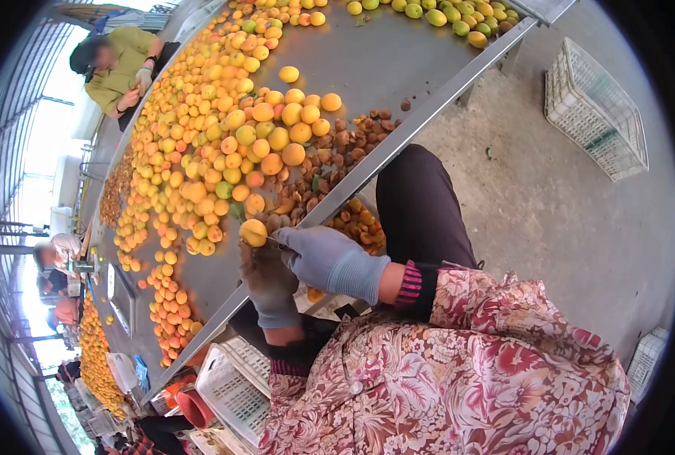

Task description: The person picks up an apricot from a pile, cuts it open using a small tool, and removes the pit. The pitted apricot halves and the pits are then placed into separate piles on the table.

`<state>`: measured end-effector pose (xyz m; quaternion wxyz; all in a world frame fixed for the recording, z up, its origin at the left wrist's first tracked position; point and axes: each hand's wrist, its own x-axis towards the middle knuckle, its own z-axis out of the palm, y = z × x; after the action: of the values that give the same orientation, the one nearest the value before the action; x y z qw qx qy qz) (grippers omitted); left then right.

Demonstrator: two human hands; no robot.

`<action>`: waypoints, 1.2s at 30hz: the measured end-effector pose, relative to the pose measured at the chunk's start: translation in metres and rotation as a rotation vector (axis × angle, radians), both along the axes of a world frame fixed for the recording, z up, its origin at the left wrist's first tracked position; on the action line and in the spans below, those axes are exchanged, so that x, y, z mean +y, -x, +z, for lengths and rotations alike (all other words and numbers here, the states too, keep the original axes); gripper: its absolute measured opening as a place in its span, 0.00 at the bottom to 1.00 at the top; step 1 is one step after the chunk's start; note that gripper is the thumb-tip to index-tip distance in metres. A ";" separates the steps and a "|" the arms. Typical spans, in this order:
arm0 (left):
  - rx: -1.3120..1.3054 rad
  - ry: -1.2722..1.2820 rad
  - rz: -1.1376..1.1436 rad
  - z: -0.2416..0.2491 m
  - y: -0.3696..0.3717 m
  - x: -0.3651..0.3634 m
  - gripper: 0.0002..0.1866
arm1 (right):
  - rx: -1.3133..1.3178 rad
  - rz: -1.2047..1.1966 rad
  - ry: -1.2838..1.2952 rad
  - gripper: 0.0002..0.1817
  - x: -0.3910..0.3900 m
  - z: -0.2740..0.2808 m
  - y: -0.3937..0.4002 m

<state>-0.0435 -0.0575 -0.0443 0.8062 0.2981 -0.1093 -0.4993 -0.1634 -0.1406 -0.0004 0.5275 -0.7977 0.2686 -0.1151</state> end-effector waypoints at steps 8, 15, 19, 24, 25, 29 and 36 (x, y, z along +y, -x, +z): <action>-0.258 -0.012 0.007 0.025 -0.012 0.000 0.20 | 0.013 0.066 0.107 0.17 -0.013 0.016 0.006; 0.000 0.002 0.023 -0.002 0.013 -0.013 0.26 | 0.090 -0.027 0.047 0.20 0.002 -0.006 0.003; -0.026 -0.057 0.043 0.015 0.020 -0.017 0.27 | 0.105 -0.039 0.028 0.19 0.003 0.002 0.002; -0.114 -0.123 0.071 0.002 0.015 -0.018 0.23 | 0.008 -0.109 0.020 0.19 0.004 -0.019 0.000; -0.118 -0.120 0.072 0.004 0.013 -0.015 0.23 | 0.004 -0.109 0.022 0.19 0.002 -0.018 0.002; 0.006 0.029 -0.100 0.010 -0.001 -0.004 0.18 | -0.020 -0.017 -0.118 0.18 -0.012 0.010 0.013; -0.176 -0.058 0.011 0.013 0.007 -0.016 0.21 | -0.021 -0.111 -0.089 0.16 0.003 -0.001 0.006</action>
<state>-0.0504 -0.0733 -0.0312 0.7872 0.3647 -0.1638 -0.4696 -0.1689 -0.1378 -0.0011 0.5582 -0.7560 0.3118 -0.1402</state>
